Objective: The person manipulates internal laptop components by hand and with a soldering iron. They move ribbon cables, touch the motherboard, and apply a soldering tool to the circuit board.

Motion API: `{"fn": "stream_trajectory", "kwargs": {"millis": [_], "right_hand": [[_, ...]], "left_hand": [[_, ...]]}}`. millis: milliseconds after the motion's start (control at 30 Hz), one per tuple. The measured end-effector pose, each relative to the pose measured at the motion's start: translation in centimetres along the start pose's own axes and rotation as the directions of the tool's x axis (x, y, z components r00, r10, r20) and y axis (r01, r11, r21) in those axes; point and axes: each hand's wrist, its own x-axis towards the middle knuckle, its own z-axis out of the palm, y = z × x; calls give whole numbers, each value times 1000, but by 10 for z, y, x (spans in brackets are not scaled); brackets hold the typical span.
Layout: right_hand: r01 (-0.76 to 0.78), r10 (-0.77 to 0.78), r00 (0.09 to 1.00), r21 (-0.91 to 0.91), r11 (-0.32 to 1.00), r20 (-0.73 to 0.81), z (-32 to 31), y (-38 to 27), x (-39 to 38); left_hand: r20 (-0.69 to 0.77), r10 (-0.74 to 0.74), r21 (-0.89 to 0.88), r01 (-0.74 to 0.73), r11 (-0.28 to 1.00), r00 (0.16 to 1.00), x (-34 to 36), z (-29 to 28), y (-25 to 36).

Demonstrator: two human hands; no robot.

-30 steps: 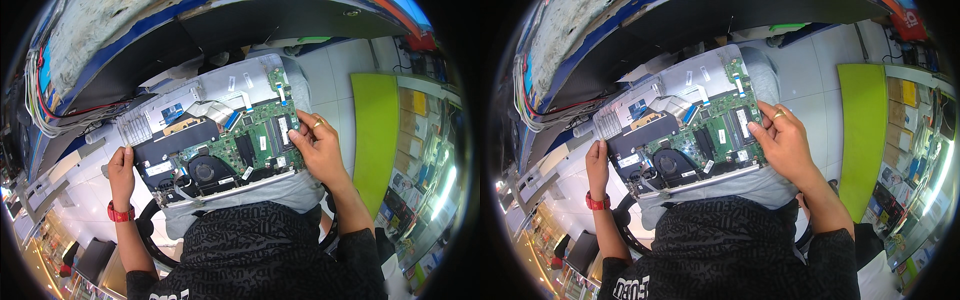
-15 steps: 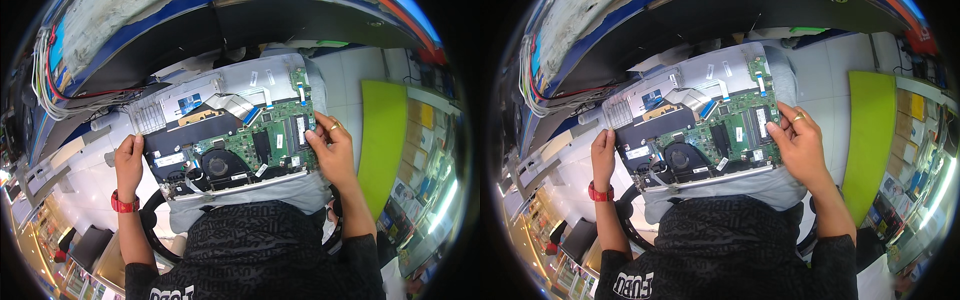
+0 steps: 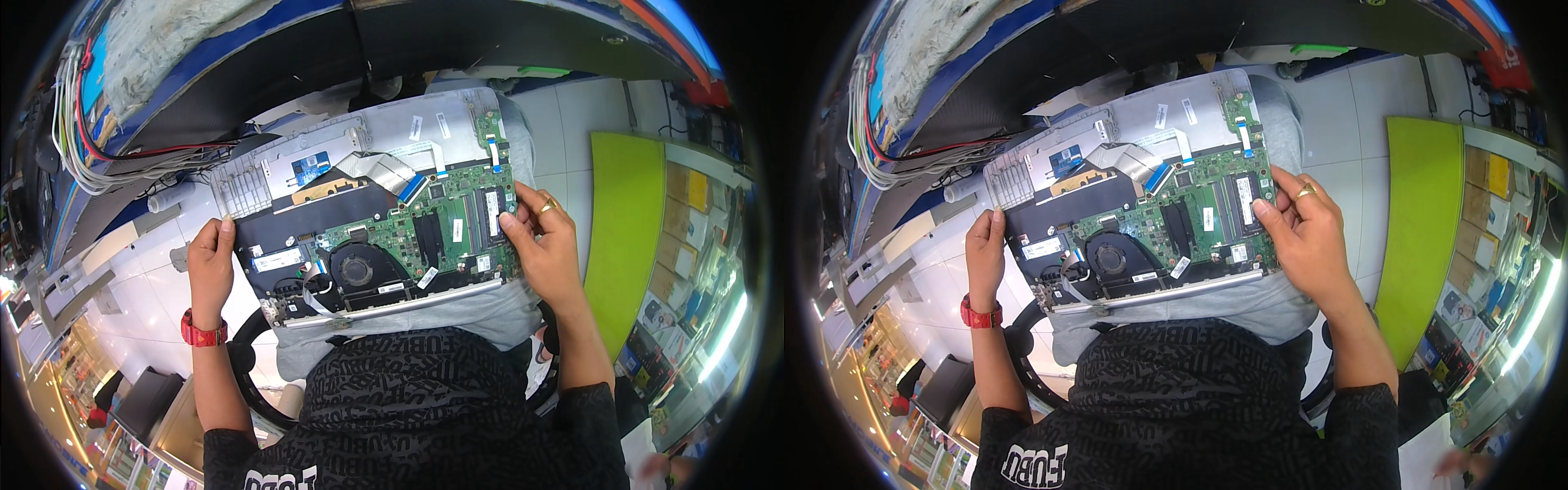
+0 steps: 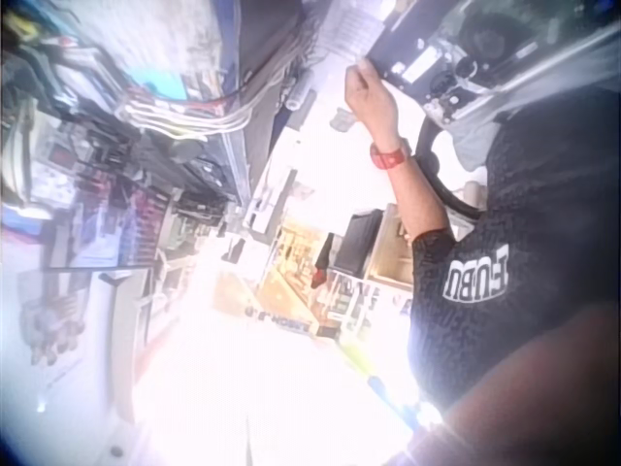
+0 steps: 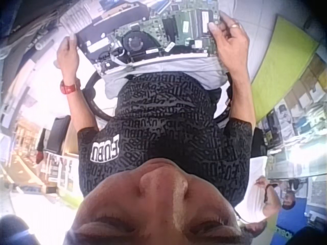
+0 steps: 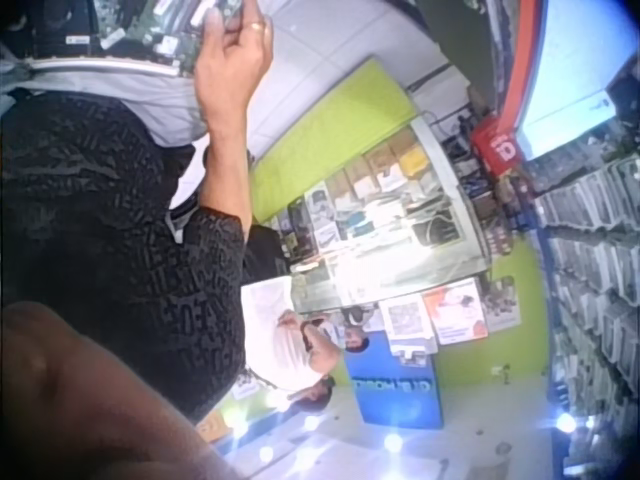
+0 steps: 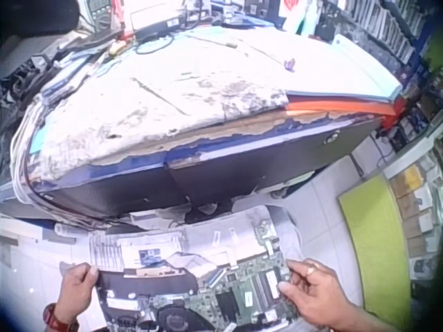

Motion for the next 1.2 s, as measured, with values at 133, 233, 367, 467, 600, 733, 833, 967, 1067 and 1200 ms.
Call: {"fn": "stream_trajectory", "kwargs": {"millis": [133, 233, 367, 467, 600, 733, 833, 967, 1067, 1200], "right_hand": [[-1, 1, 1000, 1, 1000, 6, 0, 0, 1], [-4, 4, 1000, 6, 1000, 4, 0, -1, 0], [4, -4, 1000, -3, 1000, 3, 0, -1, 0], [-3, 3, 1000, 9, 1000, 8, 0, -1, 0], [-2, 2, 1000, -2, 1000, 14, -1, -1, 1], [1, -1, 1000, 6, 1000, 6, 0, -2, 0], [-5, 5, 1000, -3, 1000, 6, -1, -1, 0], [-7, 7, 1000, -6, 1000, 6, 0, -1, 0], [-9, 9, 1000, -3, 1000, 0, 0, -1, 0], [-4, 4, 1000, -9, 1000, -3, -1, -2, 0]], "left_hand": [[1, -5, -8, 5, 1000, 1000, 0, 0, 1], [2, -10, -15, 10, 1000, 1000, -1, -1, 1], [-2, -31, 0, 31, 1000, 1000, -1, -1, 2], [-4, -30, 6, 30, 1000, 1000, -1, -1, 2], [-2, 10, 11, -10, 1000, 1000, 0, 0, 2], [3, -5, 9, 5, 1000, 1000, -1, -1, 0], [4, -6, 7, 6, 1000, 1000, 0, 0, -2], [8, 16, 17, -17, 1000, 1000, 0, -1, -3], [2, 24, 15, -24, 1000, 1000, -1, 0, -4], [13, 27, 20, -27, 999, 1000, 1, -1, -5]]}}
